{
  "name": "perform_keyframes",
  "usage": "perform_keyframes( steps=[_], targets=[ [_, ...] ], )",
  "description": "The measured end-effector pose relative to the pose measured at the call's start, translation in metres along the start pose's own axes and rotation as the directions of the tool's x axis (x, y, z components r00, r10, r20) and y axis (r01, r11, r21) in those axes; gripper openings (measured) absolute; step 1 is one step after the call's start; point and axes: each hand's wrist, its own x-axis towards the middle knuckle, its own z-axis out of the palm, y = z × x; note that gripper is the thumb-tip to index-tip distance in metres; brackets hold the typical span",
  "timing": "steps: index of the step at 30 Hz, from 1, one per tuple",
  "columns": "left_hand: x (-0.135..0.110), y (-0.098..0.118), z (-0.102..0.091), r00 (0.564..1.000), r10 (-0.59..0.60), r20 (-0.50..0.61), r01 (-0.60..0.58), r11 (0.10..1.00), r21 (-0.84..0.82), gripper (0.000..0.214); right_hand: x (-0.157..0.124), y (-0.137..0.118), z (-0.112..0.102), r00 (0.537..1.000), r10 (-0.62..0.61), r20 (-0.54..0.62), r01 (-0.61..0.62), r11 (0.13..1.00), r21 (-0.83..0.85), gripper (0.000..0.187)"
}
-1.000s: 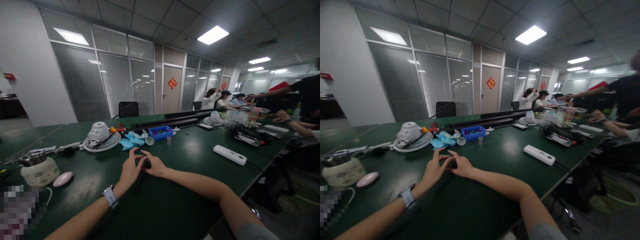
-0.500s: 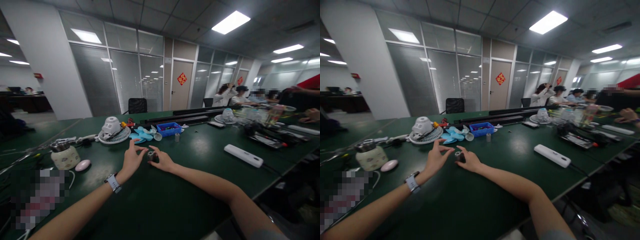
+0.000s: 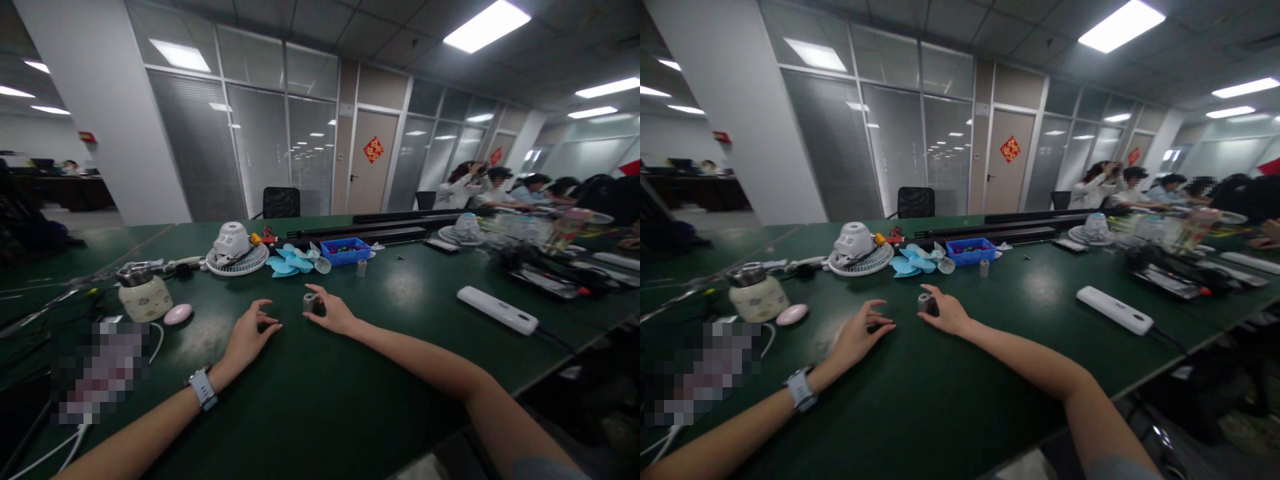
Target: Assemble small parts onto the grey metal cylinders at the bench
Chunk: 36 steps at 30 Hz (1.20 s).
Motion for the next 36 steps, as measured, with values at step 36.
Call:
perform_keyframes(
  steps=[36],
  targets=[
    [0.006,-0.009,0.005,0.921,-0.181,-0.344,0.143,0.981,-0.133,0.045,0.032,-0.049,0.025,0.968,-0.187,0.169,0.214,0.964,-0.158,0.032]
  ],
)
